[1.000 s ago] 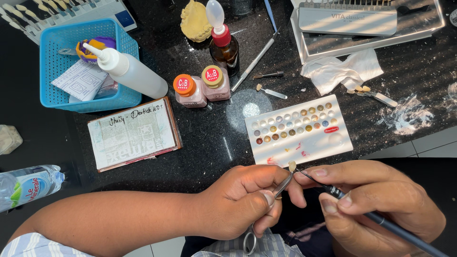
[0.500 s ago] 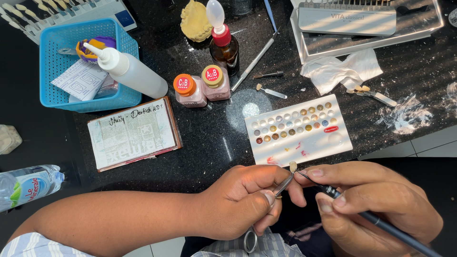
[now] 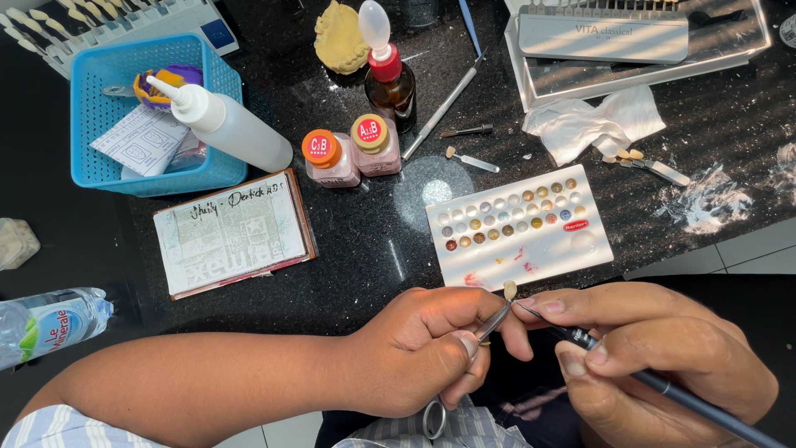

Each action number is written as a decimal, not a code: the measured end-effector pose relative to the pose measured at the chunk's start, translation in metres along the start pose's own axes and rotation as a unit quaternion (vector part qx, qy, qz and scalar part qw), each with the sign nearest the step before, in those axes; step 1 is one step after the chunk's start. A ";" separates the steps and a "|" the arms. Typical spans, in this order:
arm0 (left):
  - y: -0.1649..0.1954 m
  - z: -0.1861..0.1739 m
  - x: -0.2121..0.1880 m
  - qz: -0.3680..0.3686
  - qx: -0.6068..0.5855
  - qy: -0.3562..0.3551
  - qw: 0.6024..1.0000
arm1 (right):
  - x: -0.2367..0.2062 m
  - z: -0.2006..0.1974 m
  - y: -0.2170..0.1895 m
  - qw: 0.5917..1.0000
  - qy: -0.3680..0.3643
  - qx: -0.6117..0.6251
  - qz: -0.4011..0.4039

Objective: The person holds a small tooth-shaped object with tweezers and applies color from a palette using a fine brush. They repeatedly dip the brush into the palette and carefully paint the object's surface, occasionally rotating it to access different sides.

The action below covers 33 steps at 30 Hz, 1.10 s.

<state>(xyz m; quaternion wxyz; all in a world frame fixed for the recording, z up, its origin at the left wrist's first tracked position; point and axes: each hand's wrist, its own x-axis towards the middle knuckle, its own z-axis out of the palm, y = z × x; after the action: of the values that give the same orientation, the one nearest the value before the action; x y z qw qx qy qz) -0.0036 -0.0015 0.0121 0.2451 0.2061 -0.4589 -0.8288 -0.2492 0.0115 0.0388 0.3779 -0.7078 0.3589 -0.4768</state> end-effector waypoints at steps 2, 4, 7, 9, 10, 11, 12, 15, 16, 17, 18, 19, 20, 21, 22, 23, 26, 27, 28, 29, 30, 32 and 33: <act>0.000 0.000 0.000 -0.003 -0.003 0.002 1.000 | 0.000 0.001 0.001 1.000 0.005 0.003 0.012; -0.001 0.000 0.000 0.003 -0.012 -0.001 1.000 | 0.000 0.000 0.002 1.000 0.002 -0.013 0.009; 0.000 0.001 0.000 0.016 -0.009 -0.003 1.000 | 0.000 -0.001 0.002 1.000 -0.007 -0.019 -0.009; 0.000 0.000 0.000 0.006 0.024 0.007 1.000 | -0.001 -0.001 0.001 1.000 -0.005 0.026 -0.004; 0.000 0.001 0.000 0.008 0.016 0.006 1.000 | -0.002 0.000 0.000 0.999 0.003 0.034 0.001; 0.000 0.002 0.000 0.009 0.008 0.004 1.000 | -0.002 0.001 0.000 0.999 0.011 0.043 0.005; -0.001 0.002 0.000 0.011 -0.001 0.003 1.000 | -0.002 0.002 0.000 0.999 0.015 0.040 0.011; -0.002 0.001 -0.001 0.015 -0.010 -0.001 1.000 | -0.001 0.003 0.001 0.999 0.022 0.008 0.025; -0.002 0.001 -0.001 0.014 -0.012 -0.002 1.000 | 0.000 0.002 0.001 1.000 0.012 -0.001 0.018; -0.002 0.001 -0.001 0.014 -0.015 -0.002 1.000 | 0.001 0.001 0.000 1.000 0.002 -0.010 0.011; -0.002 0.001 -0.001 0.013 -0.017 -0.002 1.000 | 0.001 0.000 0.000 1.000 -0.008 -0.020 0.004; -0.002 0.001 0.000 0.013 -0.006 -0.001 1.000 | 0.001 -0.002 0.000 1.000 -0.011 -0.015 0.003; -0.001 0.000 0.000 0.013 0.004 0.000 1.000 | 0.001 -0.003 0.000 1.000 -0.014 -0.010 0.002; -0.001 0.000 0.000 0.012 0.015 0.002 1.000 | 0.000 -0.003 0.000 1.000 -0.018 -0.005 0.001; 0.000 0.001 0.000 0.011 0.026 0.005 1.000 | 0.000 -0.003 0.000 1.000 -0.012 0.001 0.001; 0.000 0.002 0.000 0.010 0.038 0.008 0.999 | -0.001 -0.003 0.000 1.000 -0.006 0.006 0.001; 0.003 0.002 0.000 0.011 0.058 0.012 0.998 | -0.002 -0.003 0.000 1.000 -0.014 -0.016 0.006; 0.004 0.002 0.000 0.013 0.062 0.012 0.998 | -0.002 -0.004 0.000 0.999 -0.021 -0.029 0.009; 0.005 0.002 0.000 0.012 0.071 0.013 0.997 | -0.003 -0.004 0.000 1.000 -0.020 -0.019 0.008; 0.005 0.001 0.001 0.011 0.079 0.014 0.997 | -0.003 -0.005 0.000 1.000 -0.020 -0.008 0.008; 0.006 0.002 0.001 0.010 0.087 0.015 0.996 | -0.003 -0.005 0.000 1.000 -0.019 0.003 0.008; 0.006 0.003 0.001 0.013 0.084 0.018 0.996 | -0.002 -0.005 0.000 1.000 -0.011 0.007 0.003; 0.006 0.004 0.001 0.014 0.084 0.019 0.996 | -0.001 -0.005 0.001 1.000 -0.006 0.008 0.000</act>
<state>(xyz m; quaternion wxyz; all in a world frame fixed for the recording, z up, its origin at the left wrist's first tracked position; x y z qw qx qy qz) -0.0049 -0.0025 0.0190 0.2471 0.2348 -0.5247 -0.7800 -0.2544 0.0114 0.0391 0.3861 -0.7073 0.3530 -0.4755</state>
